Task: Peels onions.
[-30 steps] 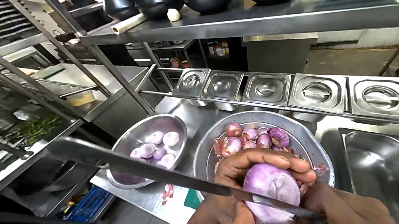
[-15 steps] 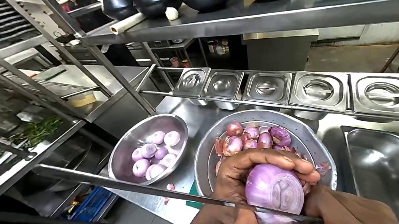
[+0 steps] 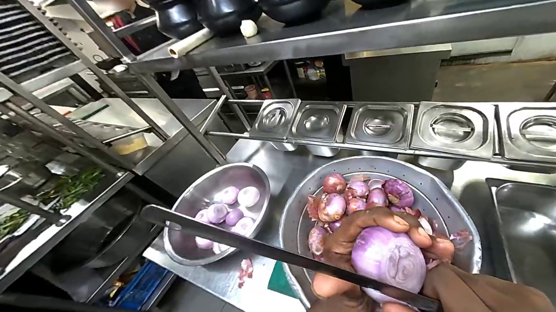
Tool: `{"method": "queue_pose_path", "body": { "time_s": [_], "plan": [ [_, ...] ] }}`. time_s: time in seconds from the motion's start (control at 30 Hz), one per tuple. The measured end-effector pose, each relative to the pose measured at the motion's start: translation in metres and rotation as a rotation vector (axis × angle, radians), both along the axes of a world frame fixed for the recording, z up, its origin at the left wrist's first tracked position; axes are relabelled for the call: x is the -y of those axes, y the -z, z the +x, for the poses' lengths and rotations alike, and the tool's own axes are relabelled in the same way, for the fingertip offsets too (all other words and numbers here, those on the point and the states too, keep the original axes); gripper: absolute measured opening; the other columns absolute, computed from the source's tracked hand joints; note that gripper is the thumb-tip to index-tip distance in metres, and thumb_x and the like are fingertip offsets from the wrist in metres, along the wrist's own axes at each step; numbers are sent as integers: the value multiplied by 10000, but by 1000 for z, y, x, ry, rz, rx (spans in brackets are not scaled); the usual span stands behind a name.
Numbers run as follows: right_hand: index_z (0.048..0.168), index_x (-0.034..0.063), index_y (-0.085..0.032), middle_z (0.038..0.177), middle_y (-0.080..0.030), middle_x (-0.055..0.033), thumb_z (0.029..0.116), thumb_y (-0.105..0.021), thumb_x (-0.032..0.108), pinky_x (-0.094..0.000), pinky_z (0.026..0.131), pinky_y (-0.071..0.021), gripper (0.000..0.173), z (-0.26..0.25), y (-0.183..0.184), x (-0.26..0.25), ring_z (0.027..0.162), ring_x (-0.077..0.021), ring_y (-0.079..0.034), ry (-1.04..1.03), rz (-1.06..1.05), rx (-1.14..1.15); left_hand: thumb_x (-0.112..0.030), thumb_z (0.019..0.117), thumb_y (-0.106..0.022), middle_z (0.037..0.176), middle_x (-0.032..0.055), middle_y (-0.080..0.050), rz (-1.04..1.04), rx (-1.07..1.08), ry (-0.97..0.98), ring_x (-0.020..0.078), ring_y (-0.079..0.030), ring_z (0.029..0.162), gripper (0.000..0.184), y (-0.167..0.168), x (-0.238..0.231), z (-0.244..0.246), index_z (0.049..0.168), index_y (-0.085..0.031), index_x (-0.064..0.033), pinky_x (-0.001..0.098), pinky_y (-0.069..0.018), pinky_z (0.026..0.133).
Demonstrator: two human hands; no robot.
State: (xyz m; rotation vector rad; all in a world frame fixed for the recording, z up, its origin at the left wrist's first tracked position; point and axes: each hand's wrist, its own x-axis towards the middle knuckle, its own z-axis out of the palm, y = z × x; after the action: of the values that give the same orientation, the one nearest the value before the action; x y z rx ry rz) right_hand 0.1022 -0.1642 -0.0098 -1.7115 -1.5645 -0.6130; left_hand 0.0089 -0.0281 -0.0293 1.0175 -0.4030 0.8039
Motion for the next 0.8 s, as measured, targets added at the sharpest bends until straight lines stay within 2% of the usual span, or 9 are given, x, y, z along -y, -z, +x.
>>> {"method": "queue_pose_path", "body": {
  "time_s": [0.1,0.17,0.23,0.33,0.4,0.47,0.8],
  "plan": [
    [783,131,-534,572,-489,-27,1057,-400,568,-338,409,-348,533,-6,2,0,461,-187,-483,-3,5,66,-681,917,-563,1159,81,-704,-2,-75,-81,203,-695,1061,646,0,0,4,1268,-657,-147,353,-586,913],
    [809,121,-549,591,-519,-48,1056,-419,549,-360,420,-380,511,-13,7,-1,473,-222,-503,-49,-24,125,-731,882,-563,1179,112,-709,-61,-95,-75,253,-713,1063,707,-2,0,8,1274,-658,-150,411,-599,917],
    [791,125,-541,579,-499,-39,1054,-416,560,-345,407,-356,523,-16,12,-4,456,-209,-483,-96,-37,115,-741,875,-561,1195,118,-697,-95,-68,-37,268,-705,1077,728,-2,-2,12,1288,-646,-148,427,-594,924],
    [793,133,-557,565,-499,-21,1020,-396,677,-331,387,-359,611,-10,12,-6,442,-168,-491,-83,-42,-90,-685,913,-556,1217,122,-690,-109,-10,-22,270,-697,1100,682,-1,-3,14,1307,-641,-134,428,-585,939],
    [796,137,-543,554,-459,4,984,-405,737,-302,387,-336,644,-3,11,-8,437,-122,-450,-61,-17,-219,-688,914,-562,1213,116,-697,-77,-37,-84,260,-703,1093,674,-3,-1,11,1297,-648,-140,409,-589,942],
    [790,147,-536,548,-430,27,973,-438,739,-275,394,-314,627,-1,9,-10,440,-84,-419,-50,9,-286,-703,914,-542,1194,112,-704,-40,-43,-130,251,-702,1089,681,-5,-1,10,1289,-656,-146,399,-584,946],
    [786,147,-550,551,-442,28,991,-453,701,-268,400,-321,598,-1,9,-13,450,-75,-439,-32,33,-258,-648,952,-538,1195,114,-703,14,-16,-176,243,-699,1101,626,-6,-1,10,1286,-658,-132,391,-577,966]
  ]
}}
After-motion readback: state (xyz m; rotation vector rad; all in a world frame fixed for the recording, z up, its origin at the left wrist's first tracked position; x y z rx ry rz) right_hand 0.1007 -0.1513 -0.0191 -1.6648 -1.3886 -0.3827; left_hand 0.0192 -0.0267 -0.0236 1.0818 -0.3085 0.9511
